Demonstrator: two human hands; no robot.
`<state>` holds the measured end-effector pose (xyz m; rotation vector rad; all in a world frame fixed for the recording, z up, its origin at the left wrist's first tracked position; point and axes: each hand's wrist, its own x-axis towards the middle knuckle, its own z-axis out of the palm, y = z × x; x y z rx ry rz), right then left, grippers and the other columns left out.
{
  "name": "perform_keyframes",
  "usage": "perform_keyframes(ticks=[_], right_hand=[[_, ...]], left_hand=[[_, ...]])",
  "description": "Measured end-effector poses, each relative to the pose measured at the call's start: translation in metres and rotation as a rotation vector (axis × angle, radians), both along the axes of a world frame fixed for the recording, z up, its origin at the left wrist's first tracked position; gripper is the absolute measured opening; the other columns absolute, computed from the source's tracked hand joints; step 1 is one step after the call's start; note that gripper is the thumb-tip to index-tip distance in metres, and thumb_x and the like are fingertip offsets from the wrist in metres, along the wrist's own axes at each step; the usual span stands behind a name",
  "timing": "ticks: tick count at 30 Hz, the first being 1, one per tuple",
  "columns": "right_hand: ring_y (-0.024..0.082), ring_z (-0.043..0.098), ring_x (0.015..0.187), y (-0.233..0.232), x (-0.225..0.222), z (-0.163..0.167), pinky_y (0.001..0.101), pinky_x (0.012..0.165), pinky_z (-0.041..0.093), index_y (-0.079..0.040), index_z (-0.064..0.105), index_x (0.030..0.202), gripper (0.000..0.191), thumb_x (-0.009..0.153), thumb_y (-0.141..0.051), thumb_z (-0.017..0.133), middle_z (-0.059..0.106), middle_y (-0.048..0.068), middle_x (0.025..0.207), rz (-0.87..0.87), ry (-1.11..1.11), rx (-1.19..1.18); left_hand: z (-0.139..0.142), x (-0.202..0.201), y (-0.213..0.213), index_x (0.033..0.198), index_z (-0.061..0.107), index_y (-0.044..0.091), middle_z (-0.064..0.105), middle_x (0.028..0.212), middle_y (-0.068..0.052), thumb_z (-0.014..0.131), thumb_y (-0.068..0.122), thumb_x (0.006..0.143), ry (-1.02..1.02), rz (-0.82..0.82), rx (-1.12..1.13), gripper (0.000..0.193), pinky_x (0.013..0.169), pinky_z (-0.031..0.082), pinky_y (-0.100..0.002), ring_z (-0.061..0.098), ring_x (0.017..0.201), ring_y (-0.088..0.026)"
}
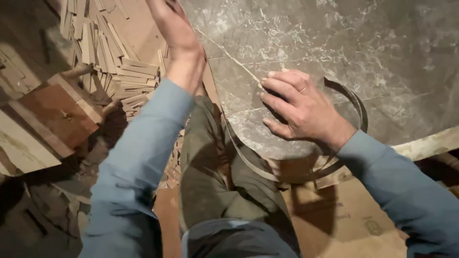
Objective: The person moves a large irregular marble-look tabletop panel across a cluttered workshop floor, gripping its edges with both hands to reposition and rotate it. They run their hands over the panel surface and press a curved metal edge strip along its underside while aligning the panel on a support.
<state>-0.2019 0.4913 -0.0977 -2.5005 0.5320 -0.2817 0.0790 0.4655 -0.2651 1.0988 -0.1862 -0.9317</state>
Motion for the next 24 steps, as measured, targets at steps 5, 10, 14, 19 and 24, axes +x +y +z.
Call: perform_keyframes(ticks=[5, 10, 14, 19, 24], right_hand=[[0.033, 0.048, 0.136, 0.000, 0.003, -0.002, 0.0527, 0.114, 0.043, -0.002, 0.066, 0.125, 0.049, 0.088, -0.030, 0.080, 0.056, 0.016, 0.140, 0.005, -0.013, 0.003], [0.033, 0.048, 0.137, 0.001, 0.001, -0.005, 0.0518, 0.112, 0.043, -0.003, 0.067, 0.124, 0.048, 0.087, -0.029, 0.080, 0.056, 0.015, 0.141, 0.009, 0.014, -0.018], [0.032, 0.049, 0.135, 0.005, 0.001, -0.005, 0.0521, 0.113, 0.044, -0.003, 0.067, 0.124, 0.048, 0.087, -0.029, 0.081, 0.056, 0.014, 0.139, -0.003, 0.008, -0.022], [0.034, 0.050, 0.136, 0.005, 0.006, -0.004, 0.0526, 0.115, 0.044, -0.002, 0.067, 0.123, 0.045, 0.087, -0.026, 0.080, 0.057, 0.015, 0.140, -0.018, -0.005, -0.019], [0.032, 0.057, 0.131, 0.002, 0.007, -0.002, 0.0508, 0.115, 0.044, -0.002, 0.070, 0.120, 0.042, 0.085, -0.023, 0.079, 0.062, 0.014, 0.135, -0.023, 0.021, -0.010]], left_hand=[[0.019, -0.017, 0.021, 0.124, 0.053, 0.010, 0.048, 0.101, 0.001, 0.045, 0.051, 0.114, 0.056, -0.010, -0.036, 0.043, 0.083, 0.035, -0.029, 0.039, 0.088, -0.010], [0.040, -0.030, 0.044, 0.137, 0.052, 0.007, 0.064, 0.125, -0.007, 0.042, 0.057, 0.111, 0.059, -0.090, -0.009, 0.058, 0.108, 0.043, -0.032, 0.058, 0.119, -0.019], [0.049, -0.049, 0.084, 0.136, 0.052, 0.005, 0.065, 0.126, -0.011, 0.037, 0.056, 0.113, 0.170, -0.157, 0.025, 0.058, 0.112, 0.044, -0.037, 0.059, 0.121, -0.022], [0.060, -0.088, 0.130, 0.139, 0.046, 0.001, 0.060, 0.129, -0.012, 0.036, 0.051, 0.118, 0.360, -0.120, 0.066, 0.055, 0.109, 0.043, -0.038, 0.055, 0.121, -0.022], [0.061, -0.087, 0.134, 0.162, 0.021, 0.001, 0.028, 0.166, -0.017, 0.031, 0.055, 0.116, 0.017, -0.301, 0.118, 0.072, 0.130, 0.022, -0.039, 0.028, 0.154, -0.024]])
